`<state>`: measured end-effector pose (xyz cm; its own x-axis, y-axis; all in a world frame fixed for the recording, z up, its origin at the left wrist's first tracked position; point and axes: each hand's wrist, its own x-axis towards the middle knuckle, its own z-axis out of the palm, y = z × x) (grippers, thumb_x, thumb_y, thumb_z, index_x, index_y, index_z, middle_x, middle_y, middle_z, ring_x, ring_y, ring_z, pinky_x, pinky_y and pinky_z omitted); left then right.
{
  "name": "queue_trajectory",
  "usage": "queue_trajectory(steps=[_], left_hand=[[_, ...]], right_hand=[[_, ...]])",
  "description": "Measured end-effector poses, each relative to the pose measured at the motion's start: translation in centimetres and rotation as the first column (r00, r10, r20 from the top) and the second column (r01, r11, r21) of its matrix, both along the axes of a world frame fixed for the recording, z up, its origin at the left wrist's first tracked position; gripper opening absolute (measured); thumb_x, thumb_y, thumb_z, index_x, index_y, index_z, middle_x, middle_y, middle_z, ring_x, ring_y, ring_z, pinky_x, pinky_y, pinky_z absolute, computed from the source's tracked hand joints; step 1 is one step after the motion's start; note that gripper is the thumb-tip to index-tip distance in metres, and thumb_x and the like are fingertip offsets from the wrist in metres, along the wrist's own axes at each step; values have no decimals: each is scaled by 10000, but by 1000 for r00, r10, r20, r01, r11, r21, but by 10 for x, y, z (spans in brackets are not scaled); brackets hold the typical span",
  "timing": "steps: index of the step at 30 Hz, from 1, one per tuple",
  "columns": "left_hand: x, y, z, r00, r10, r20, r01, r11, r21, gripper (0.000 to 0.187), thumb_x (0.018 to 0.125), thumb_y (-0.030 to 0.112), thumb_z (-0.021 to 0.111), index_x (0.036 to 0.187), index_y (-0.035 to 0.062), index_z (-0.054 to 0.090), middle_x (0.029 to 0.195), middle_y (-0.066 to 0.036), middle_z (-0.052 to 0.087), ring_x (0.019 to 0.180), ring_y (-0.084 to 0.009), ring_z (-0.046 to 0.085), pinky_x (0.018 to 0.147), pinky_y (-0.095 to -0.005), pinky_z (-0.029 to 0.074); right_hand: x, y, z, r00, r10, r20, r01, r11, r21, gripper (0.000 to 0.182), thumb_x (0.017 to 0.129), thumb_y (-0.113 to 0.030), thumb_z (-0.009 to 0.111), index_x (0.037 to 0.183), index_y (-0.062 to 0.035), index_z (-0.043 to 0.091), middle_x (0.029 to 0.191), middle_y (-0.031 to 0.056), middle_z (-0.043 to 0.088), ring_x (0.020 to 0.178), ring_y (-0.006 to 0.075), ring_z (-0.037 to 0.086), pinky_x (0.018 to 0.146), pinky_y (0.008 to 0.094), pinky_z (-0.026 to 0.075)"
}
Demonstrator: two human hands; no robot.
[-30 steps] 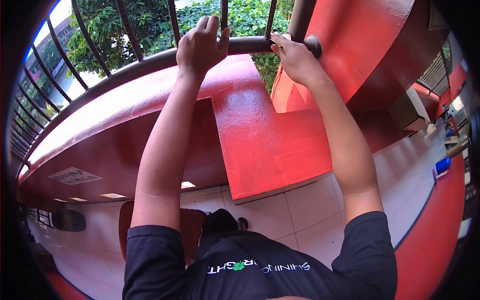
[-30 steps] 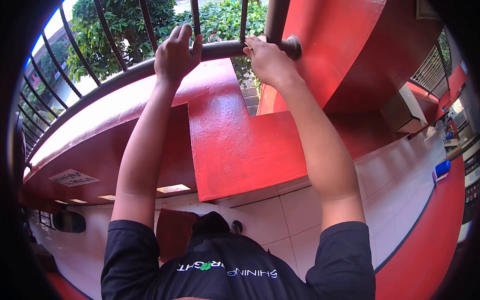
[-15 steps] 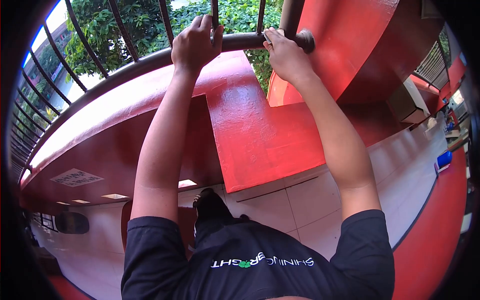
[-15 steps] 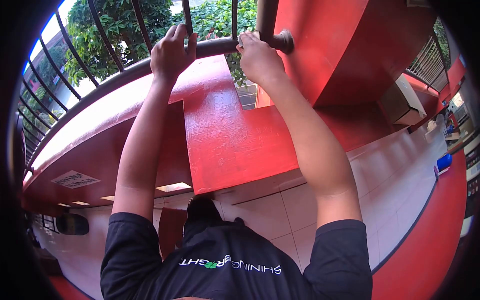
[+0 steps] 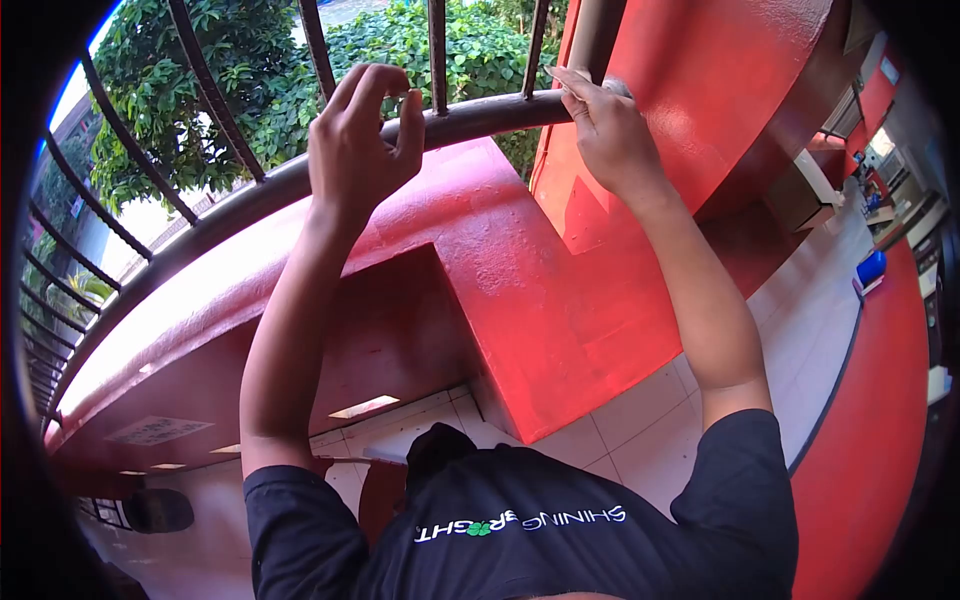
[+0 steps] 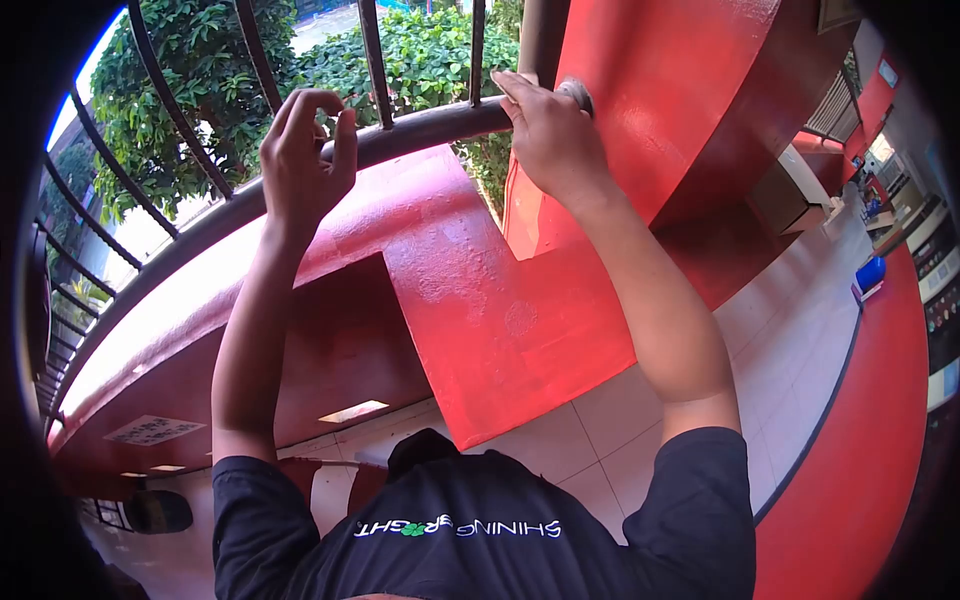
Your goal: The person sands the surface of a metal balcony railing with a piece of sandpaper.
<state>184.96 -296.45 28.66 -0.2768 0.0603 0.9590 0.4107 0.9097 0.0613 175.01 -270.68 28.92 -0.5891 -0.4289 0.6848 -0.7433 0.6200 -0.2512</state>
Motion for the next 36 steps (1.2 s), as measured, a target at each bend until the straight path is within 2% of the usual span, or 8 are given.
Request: queue_trajectory(steps=[3,7,8,9,11,16,20,36], left_hand=[[24,-25,-1,994,111,21,-107,987,-121,105,895,127,707,939,93,617,949,-64,638,681,-262,683,564,-387,563],[34,-38,1,942,262,210,-201,942,-269,158,936,176,691,949,59,586,958,-94,544,788,-270,674,614,-396,582],[34,-37,4,922,284,264,-199,931,-305,190,941,212,691,931,59,579,946,-86,535,771,-256,662,609,-393,582],[35,-38,6,896,304,323,-183,917,-355,226,947,249,691,913,59,572,935,-79,526,755,-243,651,604,-389,583],[32,-43,7,908,291,301,-155,902,-402,253,948,279,692,888,67,567,902,-67,519,726,-222,630,588,-376,574],[32,-64,-6,929,256,266,-101,869,-484,298,954,303,706,814,86,557,769,-56,505,683,-211,611,541,-365,512],[39,-71,2,929,221,296,-81,903,-421,253,925,262,738,875,60,594,800,-81,523,694,-258,609,573,-390,507],[38,-79,-5,949,230,218,-90,855,-511,230,856,247,785,950,68,677,973,-94,605,739,-233,623,593,-339,522]], right_hand=[[-41,-3,-41,966,231,-117,-235,972,-21,347,1056,-170,531,1371,-47,614,1381,162,633,1282,373,587,1074,432,503],[-3,-5,8,904,77,421,-87,996,4,383,1078,-182,503,1416,-15,564,1444,190,585,1360,336,548,1122,390,459],[-24,-18,-7,989,140,45,-144,987,77,377,1087,-195,498,1400,-1,580,1387,197,634,1293,341,608,1097,371,460],[-32,-5,-14,992,117,53,-121,989,83,377,1087,-195,498,1400,-1,580,1387,197,634,1293,341,608,1097,371,460],[-5,-15,16,892,-6,452,-16,999,44,376,1088,-201,501,1397,-7,591,1363,176,659,1266,331,627,1089,376,463],[-17,-6,-11,991,8,135,-28,989,147,401,1072,-197,514,1452,-79,559,1475,98,580,1317,305,584,1111,407,471],[20,-9,4,953,-66,294,-2,974,226,438,1043,-101,520,1476,-38,518,1524,152,521,1387,337,514,1149,411,454],[24,-20,-41,986,-112,120,89,979,183,559,1036,-116,505,1582,-143,386,1630,50,382,1277,363,583,977,463,584]])
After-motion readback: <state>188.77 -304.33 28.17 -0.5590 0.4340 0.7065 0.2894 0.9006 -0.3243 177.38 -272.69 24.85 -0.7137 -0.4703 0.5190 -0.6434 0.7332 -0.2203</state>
